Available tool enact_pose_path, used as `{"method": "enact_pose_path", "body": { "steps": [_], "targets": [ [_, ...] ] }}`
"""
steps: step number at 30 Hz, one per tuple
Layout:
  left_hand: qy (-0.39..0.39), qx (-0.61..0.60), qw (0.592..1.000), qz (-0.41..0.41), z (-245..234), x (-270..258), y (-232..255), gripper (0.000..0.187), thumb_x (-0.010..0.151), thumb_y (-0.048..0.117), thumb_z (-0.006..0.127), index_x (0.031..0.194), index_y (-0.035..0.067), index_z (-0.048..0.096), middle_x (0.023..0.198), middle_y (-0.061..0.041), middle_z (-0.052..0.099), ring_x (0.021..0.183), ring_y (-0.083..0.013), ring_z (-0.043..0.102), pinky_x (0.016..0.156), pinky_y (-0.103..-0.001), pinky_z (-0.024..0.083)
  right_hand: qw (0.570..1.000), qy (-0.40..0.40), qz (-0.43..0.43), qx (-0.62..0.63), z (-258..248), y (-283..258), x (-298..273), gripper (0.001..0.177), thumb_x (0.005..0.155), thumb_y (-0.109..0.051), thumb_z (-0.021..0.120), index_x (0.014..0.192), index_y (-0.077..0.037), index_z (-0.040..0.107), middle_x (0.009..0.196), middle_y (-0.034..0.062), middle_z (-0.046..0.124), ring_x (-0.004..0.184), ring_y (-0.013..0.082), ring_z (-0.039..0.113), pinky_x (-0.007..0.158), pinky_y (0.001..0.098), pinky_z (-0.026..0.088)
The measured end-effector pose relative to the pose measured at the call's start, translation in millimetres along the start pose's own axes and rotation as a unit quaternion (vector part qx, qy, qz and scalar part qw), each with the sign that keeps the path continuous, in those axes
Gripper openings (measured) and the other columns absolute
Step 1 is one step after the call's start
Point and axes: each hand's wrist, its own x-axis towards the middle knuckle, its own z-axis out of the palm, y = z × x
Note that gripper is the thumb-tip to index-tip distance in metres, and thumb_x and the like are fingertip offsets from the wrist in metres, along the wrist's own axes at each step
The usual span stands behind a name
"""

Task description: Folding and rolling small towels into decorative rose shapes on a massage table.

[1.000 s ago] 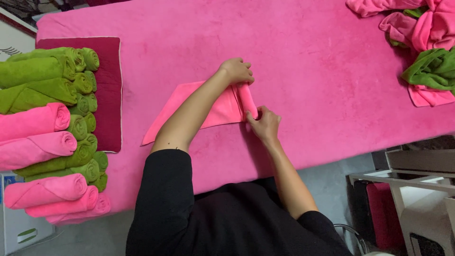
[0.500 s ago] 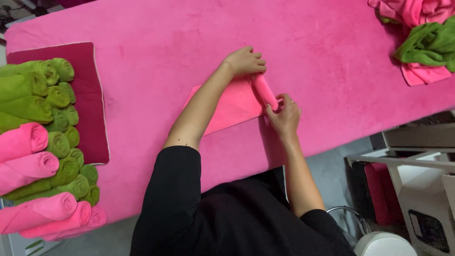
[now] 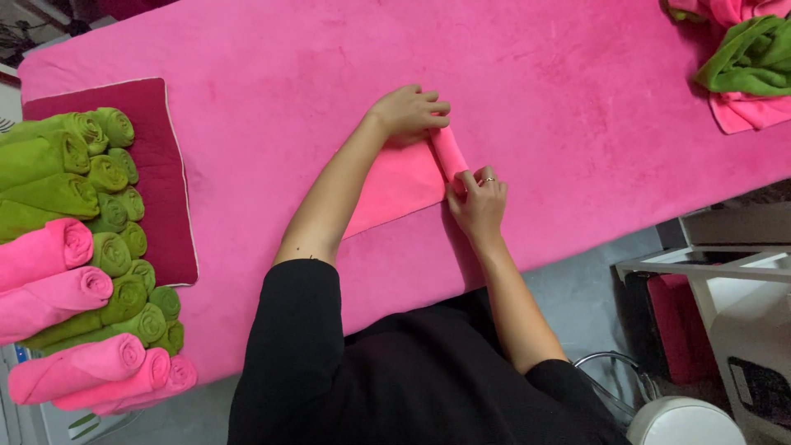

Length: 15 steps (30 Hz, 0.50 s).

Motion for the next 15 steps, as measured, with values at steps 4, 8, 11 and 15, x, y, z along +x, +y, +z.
{"method": "enact_pose_path", "body": {
  "steps": [4, 8, 11, 15],
  "targets": [
    [-0.008, -0.019, 0.999, -0.031, 20.8, -4.4, -2.5, 0.034, 0.088, 0.045, 0.070, 0.110, 0.027, 0.051, 0.129, 0.008, 0.055, 0.113, -0.0199, 0.058, 0.091, -0.042, 0.053, 0.998, -0.025, 0.016, 0.047, 8.9, 13.8, -10.1, 0.015, 0.091, -0.035, 0.079, 0.097, -0.024, 0.071, 0.092, 0.0033, 0.053, 0.080, 0.0280, 0.062, 0.073, 0.0403, 0.047],
    [-0.034, -0.017, 0.999, -0.030, 40.5, -0.1, -8.1, 0.029, 0.092, 0.036, 0.070, 0.111, 0.028, 0.050, 0.126, 0.010, 0.061, 0.122, -0.0168, 0.057, 0.100, -0.040, 0.051, 0.987, -0.022, 0.049, 0.153, 8.8, 15.1, -10.7, 0.012, 0.096, -0.022, 0.074, 0.107, -0.019, 0.070, 0.092, 0.0088, 0.055, 0.084, 0.0349, 0.063, 0.077, 0.0432, 0.050],
    [-0.073, 0.007, 0.996, -0.052, 36.7, 7.9, -7.2, 0.043, 0.091, 0.035, 0.075, 0.123, 0.035, 0.046, 0.122, 0.014, 0.063, 0.123, -0.0133, 0.057, 0.105, -0.037, 0.049, 0.980, -0.021, 0.075, 0.185, 0.9, 8.5, -8.2, 0.033, 0.094, -0.022, 0.077, 0.121, -0.012, 0.061, 0.096, 0.0152, 0.054, 0.089, 0.0408, 0.062, 0.084, 0.0478, 0.049],
    [-0.170, 0.009, 0.982, -0.082, 42.3, 21.5, -3.6, 0.086, 0.078, 0.016, 0.086, 0.147, 0.042, 0.040, 0.134, 0.009, 0.054, 0.125, -0.0202, 0.050, 0.107, -0.041, 0.046, 0.968, -0.125, 0.179, 0.121, -1.1, 3.9, -11.4, 0.046, 0.097, -0.042, 0.076, 0.125, -0.008, 0.062, 0.110, 0.0129, 0.053, 0.108, 0.0377, 0.052, 0.094, 0.0508, 0.045]
  ]
}}
